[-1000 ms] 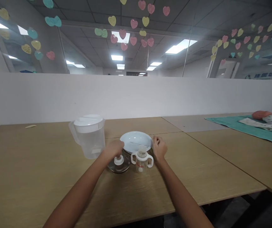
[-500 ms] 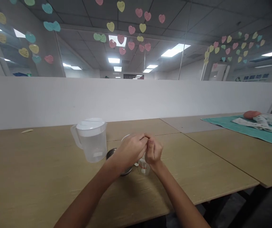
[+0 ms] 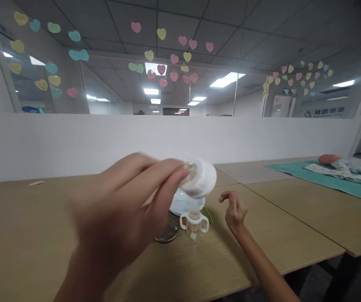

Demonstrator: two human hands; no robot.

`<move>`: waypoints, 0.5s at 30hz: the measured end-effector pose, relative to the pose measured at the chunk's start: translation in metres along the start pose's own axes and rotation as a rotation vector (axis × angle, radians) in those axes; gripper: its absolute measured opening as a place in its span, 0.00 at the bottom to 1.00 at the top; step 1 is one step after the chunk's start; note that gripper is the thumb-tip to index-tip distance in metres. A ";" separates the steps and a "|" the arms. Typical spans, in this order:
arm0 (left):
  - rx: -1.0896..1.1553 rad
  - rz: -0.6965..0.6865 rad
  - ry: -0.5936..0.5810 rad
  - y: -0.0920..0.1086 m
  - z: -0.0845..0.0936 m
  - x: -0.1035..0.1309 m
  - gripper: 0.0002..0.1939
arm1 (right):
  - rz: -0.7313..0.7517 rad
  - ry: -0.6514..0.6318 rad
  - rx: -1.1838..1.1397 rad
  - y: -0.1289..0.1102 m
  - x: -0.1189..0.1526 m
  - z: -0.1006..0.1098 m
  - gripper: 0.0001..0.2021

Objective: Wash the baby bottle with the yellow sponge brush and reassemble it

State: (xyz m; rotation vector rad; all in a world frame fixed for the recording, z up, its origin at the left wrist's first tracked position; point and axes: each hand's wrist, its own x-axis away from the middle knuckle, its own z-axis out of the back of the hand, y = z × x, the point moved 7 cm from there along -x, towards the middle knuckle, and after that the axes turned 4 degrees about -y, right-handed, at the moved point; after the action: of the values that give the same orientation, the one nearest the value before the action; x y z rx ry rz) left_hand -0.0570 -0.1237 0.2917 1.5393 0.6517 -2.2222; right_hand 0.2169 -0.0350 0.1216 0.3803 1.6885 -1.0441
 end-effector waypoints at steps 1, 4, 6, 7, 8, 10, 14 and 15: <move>-0.006 -0.096 0.003 0.007 -0.001 -0.005 0.07 | -0.037 0.066 -0.116 -0.011 0.000 0.007 0.18; 0.062 -0.126 -0.265 0.014 -0.048 -0.003 0.10 | -0.006 0.075 -0.423 -0.072 -0.005 0.008 0.22; 0.133 -0.119 -0.365 0.021 -0.078 0.014 0.11 | -0.025 -0.122 -0.435 -0.108 -0.003 -0.008 0.24; 0.171 -0.121 -0.372 0.026 -0.087 0.024 0.13 | -0.036 -0.201 -0.384 -0.120 0.001 -0.015 0.21; 0.205 -0.109 -0.360 0.029 -0.092 0.034 0.14 | -0.039 -0.247 -0.324 -0.126 0.006 -0.019 0.18; 0.270 -0.072 -0.343 0.033 -0.093 0.051 0.15 | 0.112 -0.187 -0.235 -0.137 0.017 -0.013 0.15; 0.405 0.081 -0.323 0.027 -0.078 0.070 0.12 | 0.476 -0.211 -0.093 -0.154 0.039 -0.006 0.16; 0.438 0.134 -0.316 0.023 -0.075 0.072 0.12 | 0.508 -0.228 -0.070 -0.156 0.041 -0.006 0.16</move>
State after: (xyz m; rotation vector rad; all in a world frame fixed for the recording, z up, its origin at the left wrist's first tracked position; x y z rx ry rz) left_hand -0.0116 -0.1035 0.1976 1.3127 -0.0359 -2.5353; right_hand 0.0893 -0.1288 0.1555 0.5843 1.3238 -0.6239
